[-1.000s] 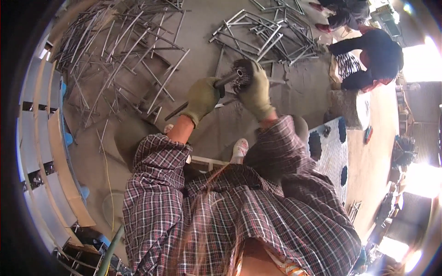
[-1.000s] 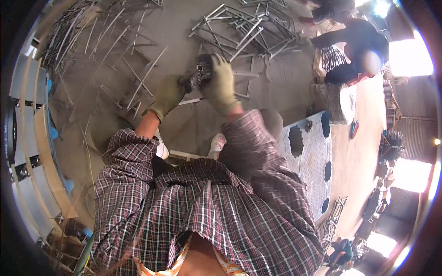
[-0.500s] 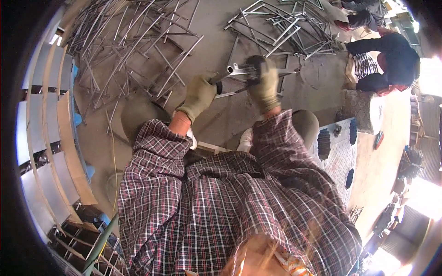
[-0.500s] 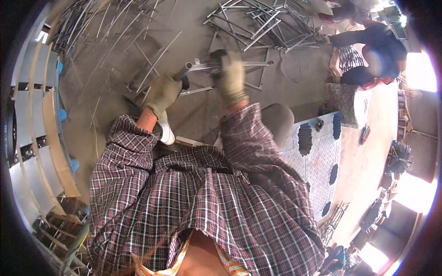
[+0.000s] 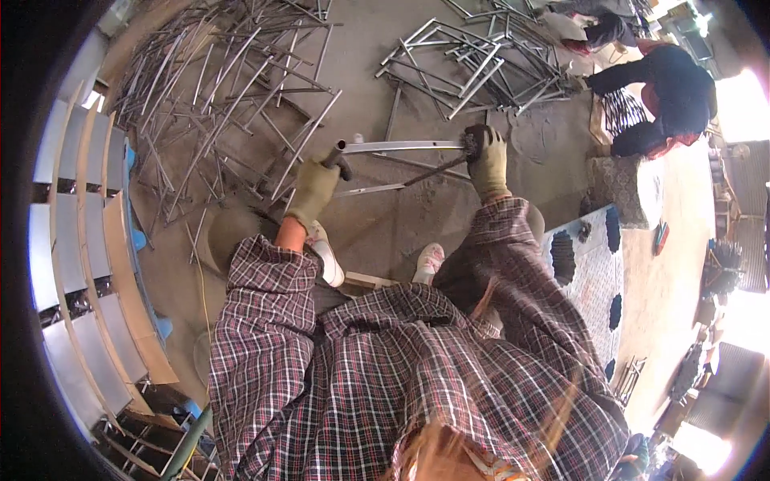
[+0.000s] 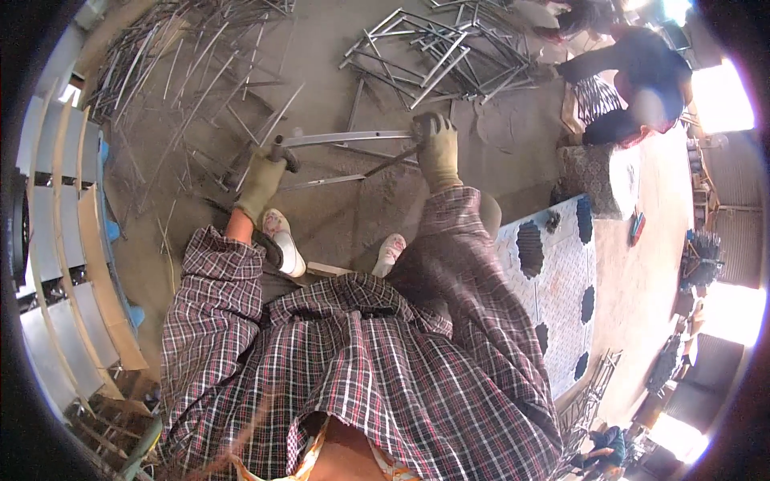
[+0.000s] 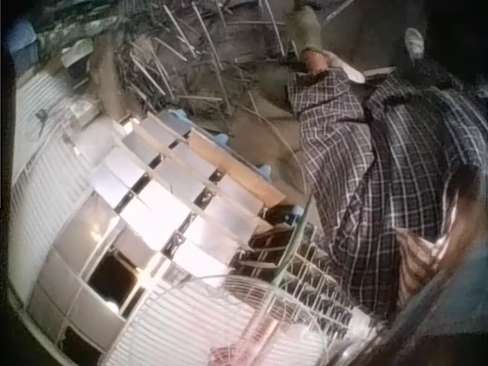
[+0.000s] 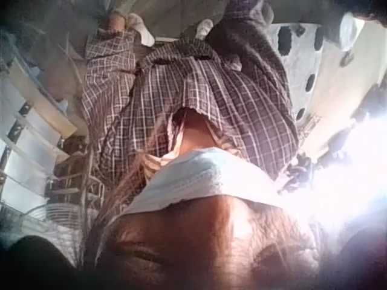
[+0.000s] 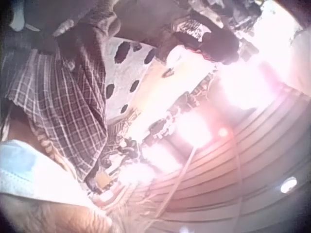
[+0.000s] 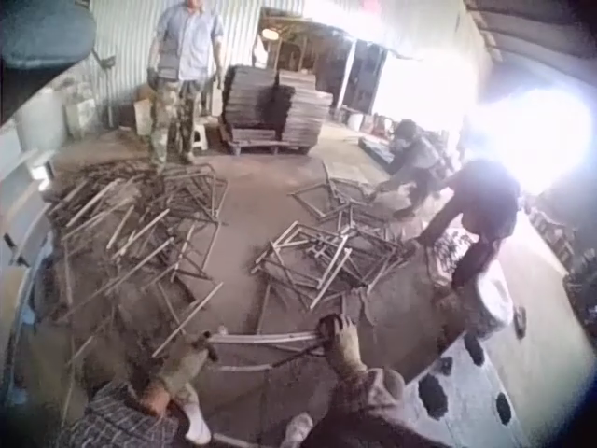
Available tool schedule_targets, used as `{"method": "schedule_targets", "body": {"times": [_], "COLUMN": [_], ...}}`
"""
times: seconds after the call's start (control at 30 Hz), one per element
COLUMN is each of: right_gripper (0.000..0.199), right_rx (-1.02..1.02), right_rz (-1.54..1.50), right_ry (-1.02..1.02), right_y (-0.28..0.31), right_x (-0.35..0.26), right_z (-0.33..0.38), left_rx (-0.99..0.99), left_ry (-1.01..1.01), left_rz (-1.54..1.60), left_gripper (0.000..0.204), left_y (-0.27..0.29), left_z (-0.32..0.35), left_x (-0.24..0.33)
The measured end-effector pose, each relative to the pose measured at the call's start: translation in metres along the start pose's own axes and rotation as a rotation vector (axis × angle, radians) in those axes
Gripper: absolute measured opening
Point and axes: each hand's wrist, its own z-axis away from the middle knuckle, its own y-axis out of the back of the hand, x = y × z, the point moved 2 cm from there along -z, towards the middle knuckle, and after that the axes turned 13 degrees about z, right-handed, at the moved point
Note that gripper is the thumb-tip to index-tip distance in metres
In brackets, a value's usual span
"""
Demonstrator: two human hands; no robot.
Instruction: The recorder is cleaning and polishing metal furniture frames using steel wool and a cloth.
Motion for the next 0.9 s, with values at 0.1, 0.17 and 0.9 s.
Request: {"method": "schedule_targets", "body": {"times": [0.1,0.17,0.9], "right_gripper": [0.029,0.050,0.030], "right_rx": [-0.109,0.333,0.178], "right_rz": [-0.001,0.075,0.002], "right_ry": [-0.013,0.091,0.081], "right_y": [0.004,-0.024,-0.036], "right_x": [-0.039,-0.077,-0.021], "right_z": [-0.004,0.004,-0.011], "left_rx": [-0.011,-0.003,0.094], "left_ry": [-0.039,-0.341,0.221], "left_rz": [-0.067,-0.068,-0.061], "left_gripper": [0.018,0.019,0.015], "left_y": [-0.002,-0.031,-0.013], "left_z": [0.000,-0.001,-0.032], "left_x": [0.007,0.038,-0.015]}}
